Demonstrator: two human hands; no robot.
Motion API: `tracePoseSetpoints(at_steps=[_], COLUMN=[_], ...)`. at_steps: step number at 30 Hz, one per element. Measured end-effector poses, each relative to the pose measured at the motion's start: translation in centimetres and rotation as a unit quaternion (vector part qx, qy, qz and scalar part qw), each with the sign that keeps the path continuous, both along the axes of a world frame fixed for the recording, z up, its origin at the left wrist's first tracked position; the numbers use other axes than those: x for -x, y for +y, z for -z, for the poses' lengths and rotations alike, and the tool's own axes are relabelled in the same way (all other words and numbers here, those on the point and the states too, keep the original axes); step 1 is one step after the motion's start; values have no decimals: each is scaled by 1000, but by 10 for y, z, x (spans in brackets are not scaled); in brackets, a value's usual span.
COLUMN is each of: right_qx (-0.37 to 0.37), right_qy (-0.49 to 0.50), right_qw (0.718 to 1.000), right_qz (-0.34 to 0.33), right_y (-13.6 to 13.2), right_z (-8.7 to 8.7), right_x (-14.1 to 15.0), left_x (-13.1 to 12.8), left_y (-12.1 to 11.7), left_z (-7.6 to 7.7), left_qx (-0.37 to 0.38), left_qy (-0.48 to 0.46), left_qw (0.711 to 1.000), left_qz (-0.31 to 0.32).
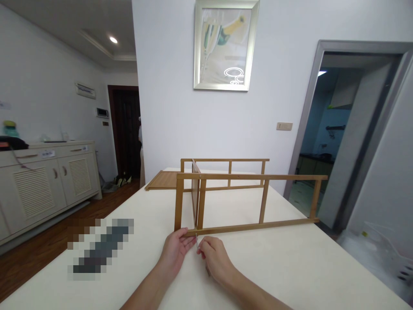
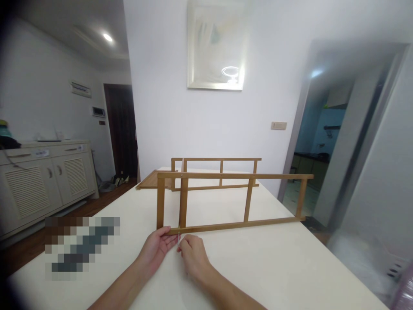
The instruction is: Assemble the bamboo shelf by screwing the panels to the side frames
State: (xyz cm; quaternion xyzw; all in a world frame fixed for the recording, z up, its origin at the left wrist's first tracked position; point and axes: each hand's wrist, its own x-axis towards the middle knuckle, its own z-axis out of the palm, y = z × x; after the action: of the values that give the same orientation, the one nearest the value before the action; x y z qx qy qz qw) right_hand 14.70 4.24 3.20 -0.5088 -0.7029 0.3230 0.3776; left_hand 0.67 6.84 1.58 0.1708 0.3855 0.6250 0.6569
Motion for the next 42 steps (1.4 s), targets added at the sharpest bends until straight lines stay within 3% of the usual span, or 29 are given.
tracePoseSetpoints(at_steps=[5, 9, 12, 21, 26, 30, 38, 42], right_qx=[-117, -273, -352, -488, -521, -528, -497, -502], right_qy=[-82, -162, -205, -341, -384, -387, -358, -370], right_qw=[990, 948, 913, 803, 762, 755, 790, 781], right_qz=[8, 14, 17, 41, 25, 24, 26, 21], right_y=[-5, -10, -11, -10, -13, -13, -9, -10], right_z=[5, 7, 6, 2, -2, -2, 1, 1], right_x=[-3, -8, -11, -9, -9, -10, -10, -10], left_x=[0, 1, 1, 0, 0, 0, 0, 0], left_y=[1, 1, 1, -3, -2, -2, -2, -1], left_z=[1, 1, 1, -5, -3, -3, -2, 0], left_qx=[1, -2, -4, -10, -11, -8, -10, -14], left_qy=[-2, 0, 1, 0, 2, 1, 1, 4], left_qw=[1000, 1000, 1000, 1000, 1000, 1000, 1000, 1000], left_qz=[-1, 3, 3, -10, -6, -9, -10, -7])
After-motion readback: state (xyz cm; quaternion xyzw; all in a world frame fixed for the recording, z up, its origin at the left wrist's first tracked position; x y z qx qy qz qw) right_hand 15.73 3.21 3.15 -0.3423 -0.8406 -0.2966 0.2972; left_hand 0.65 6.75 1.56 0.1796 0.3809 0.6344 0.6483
